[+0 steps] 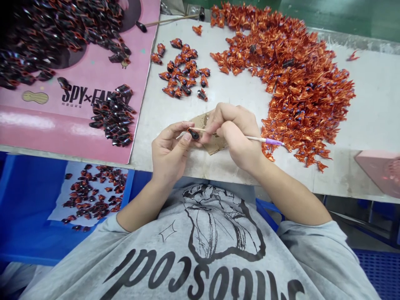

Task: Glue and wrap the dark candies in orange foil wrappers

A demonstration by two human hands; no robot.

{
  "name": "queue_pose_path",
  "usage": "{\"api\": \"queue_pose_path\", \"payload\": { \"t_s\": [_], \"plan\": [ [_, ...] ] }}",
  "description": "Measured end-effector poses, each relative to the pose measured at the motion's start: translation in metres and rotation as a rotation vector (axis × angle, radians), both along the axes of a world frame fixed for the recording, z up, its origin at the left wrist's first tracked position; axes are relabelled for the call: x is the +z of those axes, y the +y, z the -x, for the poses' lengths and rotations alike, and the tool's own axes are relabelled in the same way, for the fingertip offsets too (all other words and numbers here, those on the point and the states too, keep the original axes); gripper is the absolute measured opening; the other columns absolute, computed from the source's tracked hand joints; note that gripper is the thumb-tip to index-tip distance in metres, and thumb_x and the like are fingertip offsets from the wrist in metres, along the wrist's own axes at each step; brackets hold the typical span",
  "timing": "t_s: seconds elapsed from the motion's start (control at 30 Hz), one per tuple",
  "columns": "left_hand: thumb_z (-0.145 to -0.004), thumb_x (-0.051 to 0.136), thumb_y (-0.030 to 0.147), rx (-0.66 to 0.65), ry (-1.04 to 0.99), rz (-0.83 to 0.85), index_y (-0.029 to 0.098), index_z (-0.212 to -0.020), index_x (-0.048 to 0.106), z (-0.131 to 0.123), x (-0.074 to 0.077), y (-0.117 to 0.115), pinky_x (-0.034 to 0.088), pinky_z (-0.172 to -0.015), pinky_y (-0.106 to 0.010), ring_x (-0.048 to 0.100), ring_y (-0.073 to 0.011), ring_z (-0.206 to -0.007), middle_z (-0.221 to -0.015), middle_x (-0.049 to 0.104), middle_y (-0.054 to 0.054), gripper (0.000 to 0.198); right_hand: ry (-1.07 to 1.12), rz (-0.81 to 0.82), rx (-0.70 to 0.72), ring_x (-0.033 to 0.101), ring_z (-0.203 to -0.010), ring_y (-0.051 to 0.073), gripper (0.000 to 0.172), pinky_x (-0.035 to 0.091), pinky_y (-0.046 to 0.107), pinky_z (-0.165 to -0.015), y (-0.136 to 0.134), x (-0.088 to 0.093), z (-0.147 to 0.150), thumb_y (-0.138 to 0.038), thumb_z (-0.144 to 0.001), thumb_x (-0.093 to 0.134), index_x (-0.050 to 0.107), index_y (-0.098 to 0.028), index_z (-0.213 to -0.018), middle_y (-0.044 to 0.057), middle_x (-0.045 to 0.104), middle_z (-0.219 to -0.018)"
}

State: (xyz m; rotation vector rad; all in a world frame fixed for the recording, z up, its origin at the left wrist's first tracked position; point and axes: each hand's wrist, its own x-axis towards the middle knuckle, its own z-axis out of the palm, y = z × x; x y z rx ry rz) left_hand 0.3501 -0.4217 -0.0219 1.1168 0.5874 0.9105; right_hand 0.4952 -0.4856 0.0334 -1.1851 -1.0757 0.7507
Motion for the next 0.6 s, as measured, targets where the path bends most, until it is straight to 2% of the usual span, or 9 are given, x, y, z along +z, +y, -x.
{"api": "queue_pose_path", "payload": {
  "t_s": [0.07, 0.13, 0.23, 0.27, 0.33, 0.37, 0.43, 0.5, 0.6],
  "plan": [
    [-0.081, 0.079, 0.042, -0.01, -0.003, 0.013, 0.022, -0.099, 0.073, 0.001, 0.0, 0.0, 0.061, -0.072, -0.028, 0.074, -0.0145, -0.077, -0.092, 0.076, -0.003, 0.028, 0.02, -0.085, -0.086, 0.064, -0.072, 0.02, 0.014, 0.054, 0.037, -0.074, 0.001, 0.008, -0.004, -0.015, -0.078, 0.053, 0.063, -0.025, -0.076, 0.001, 0.066, -0.072],
    [-0.081, 0.079, 0.04, -0.014, -0.003, 0.031, 0.022, -0.099, 0.073, 0.002, 0.001, 0.0, 0.061, -0.072, -0.027, 0.073, -0.0128, -0.074, -0.092, 0.076, -0.002, 0.027, 0.028, -0.182, -0.244, 0.069, -0.082, 0.018, 0.014, 0.056, 0.034, -0.077, 0.0, 0.018, -0.014, -0.015, -0.086, 0.053, 0.062, -0.024, -0.092, 0.002, 0.066, -0.093],
    [-0.081, 0.08, 0.038, -0.011, -0.014, 0.037, 0.022, -0.099, 0.073, 0.002, 0.002, 0.0, 0.061, -0.072, -0.025, 0.073, -0.0118, -0.073, -0.091, 0.076, -0.002, 0.025, -0.104, -0.252, -0.446, 0.073, -0.087, 0.018, 0.009, 0.057, 0.031, -0.069, -0.007, 0.029, -0.045, -0.026, -0.1, 0.05, 0.058, -0.023, -0.101, 0.004, 0.061, -0.113],
    [-0.081, 0.079, 0.037, -0.009, -0.024, 0.036, 0.022, -0.099, 0.074, 0.002, 0.002, 0.0, 0.061, -0.071, -0.025, 0.073, -0.0115, -0.073, -0.091, 0.076, -0.001, 0.024, -0.205, -0.24, -0.474, 0.073, -0.08, 0.017, 0.015, 0.055, 0.031, -0.065, -0.011, 0.03, -0.06, -0.029, -0.102, 0.049, 0.061, -0.023, -0.097, 0.004, 0.065, -0.106],
    [-0.082, 0.079, 0.035, -0.003, -0.048, 0.04, 0.022, -0.098, 0.074, 0.001, 0.002, -0.001, 0.061, -0.07, -0.023, 0.074, -0.0106, -0.072, -0.09, 0.076, -0.001, 0.021, -0.522, -0.12, -0.46, 0.068, -0.074, 0.015, 0.039, 0.05, 0.028, -0.067, -0.019, 0.026, -0.092, -0.037, -0.104, 0.047, 0.072, -0.023, -0.078, 0.003, 0.066, -0.074],
    [-0.082, 0.079, 0.034, -0.002, -0.058, 0.045, 0.023, -0.098, 0.075, 0.001, 0.002, -0.001, 0.061, -0.069, -0.022, 0.074, -0.0102, -0.072, -0.089, 0.076, -0.001, 0.02, -0.677, -0.053, -0.45, 0.063, -0.066, 0.013, 0.036, 0.045, 0.029, -0.066, -0.021, 0.022, -0.107, -0.039, -0.101, 0.055, 0.074, -0.026, -0.073, 0.001, 0.064, -0.066],
    [-0.082, 0.08, 0.033, 0.002, -0.069, 0.053, 0.023, -0.096, 0.076, 0.0, 0.002, -0.001, 0.061, -0.068, -0.02, 0.074, -0.0098, -0.071, -0.088, 0.077, 0.0, 0.018, -0.907, 0.241, -0.396, 0.05, -0.057, 0.011, 0.011, 0.039, 0.03, -0.064, -0.021, 0.012, -0.131, -0.028, -0.078, 0.084, 0.076, -0.028, -0.071, -0.003, 0.065, -0.063],
    [-0.081, 0.08, 0.032, 0.003, -0.074, 0.057, 0.023, -0.096, 0.076, 0.0, 0.002, -0.001, 0.061, -0.067, -0.02, 0.074, -0.0094, -0.07, -0.088, 0.077, 0.0, 0.017, -0.972, 0.355, -0.396, 0.04, -0.057, 0.011, 0.026, 0.036, 0.032, -0.069, -0.014, 0.004, -0.143, -0.01, -0.056, 0.094, 0.075, -0.027, -0.065, -0.004, 0.062, -0.059],
    [-0.081, 0.081, 0.031, -0.001, -0.086, 0.064, 0.024, -0.095, 0.077, 0.0, 0.002, -0.001, 0.061, -0.068, -0.018, 0.074, -0.0089, -0.069, -0.087, 0.077, 0.0, 0.017, -0.931, 0.386, -0.434, 0.036, -0.062, 0.011, 0.037, 0.034, 0.035, -0.08, 0.005, -0.006, -0.142, 0.005, -0.046, 0.09, 0.073, -0.024, -0.059, -0.005, 0.057, -0.058]
  ]
}}
